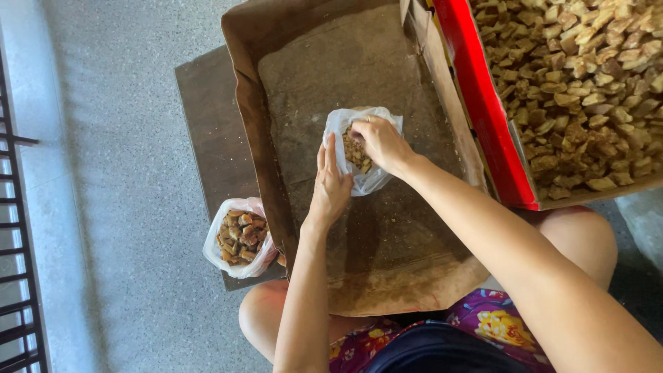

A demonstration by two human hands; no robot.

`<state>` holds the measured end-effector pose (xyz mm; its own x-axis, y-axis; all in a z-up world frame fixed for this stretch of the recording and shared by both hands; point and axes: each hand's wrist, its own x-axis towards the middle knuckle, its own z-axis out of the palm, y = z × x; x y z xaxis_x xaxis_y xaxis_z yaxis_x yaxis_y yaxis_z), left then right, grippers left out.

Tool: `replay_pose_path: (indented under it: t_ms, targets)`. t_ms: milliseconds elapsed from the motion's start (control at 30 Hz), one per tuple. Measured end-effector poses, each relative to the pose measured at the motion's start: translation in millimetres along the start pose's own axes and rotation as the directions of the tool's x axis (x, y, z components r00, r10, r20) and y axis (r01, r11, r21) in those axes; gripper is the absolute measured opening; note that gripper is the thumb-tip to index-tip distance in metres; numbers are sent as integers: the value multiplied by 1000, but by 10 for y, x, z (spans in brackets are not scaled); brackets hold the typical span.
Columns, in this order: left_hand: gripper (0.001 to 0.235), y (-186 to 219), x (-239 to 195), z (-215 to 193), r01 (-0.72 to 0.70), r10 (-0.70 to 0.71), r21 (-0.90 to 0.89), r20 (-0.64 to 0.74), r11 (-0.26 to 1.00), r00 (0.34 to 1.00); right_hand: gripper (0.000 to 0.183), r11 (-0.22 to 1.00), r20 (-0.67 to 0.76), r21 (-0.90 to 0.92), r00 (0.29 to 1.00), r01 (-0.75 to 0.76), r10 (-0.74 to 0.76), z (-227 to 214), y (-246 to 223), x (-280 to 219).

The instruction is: The person sits on the floor and sorts small, brown, irregular food pieces from a large cardboard box into a smaller cardboard tray. They use their hands to pick up handfuls of the pieces, separate them, and place them into the tray. Finally, they transfer the sorted pieces from the tray into a white plastic bag.

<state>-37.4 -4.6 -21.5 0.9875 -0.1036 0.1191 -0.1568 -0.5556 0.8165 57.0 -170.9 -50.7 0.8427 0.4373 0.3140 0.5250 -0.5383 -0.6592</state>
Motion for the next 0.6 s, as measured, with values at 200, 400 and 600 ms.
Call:
replay_pose_path:
  t_ms: [200, 400, 600]
  targets:
    - [91, 81, 28, -70, -39, 39, -25, -25, 999, 999, 16, 998, 140, -53, 989, -46, 53, 18, 22, 103]
    - [74, 39, 115, 11, 242, -243, 57, 11, 969, 970, 45, 902, -117, -425, 982, 83, -146, -104, -70, -90]
    - [72, -337, 196, 215, 22, -20, 10, -191, 1000, 981, 60, 898, 49, -1, 897, -440, 439, -85, 497, -227]
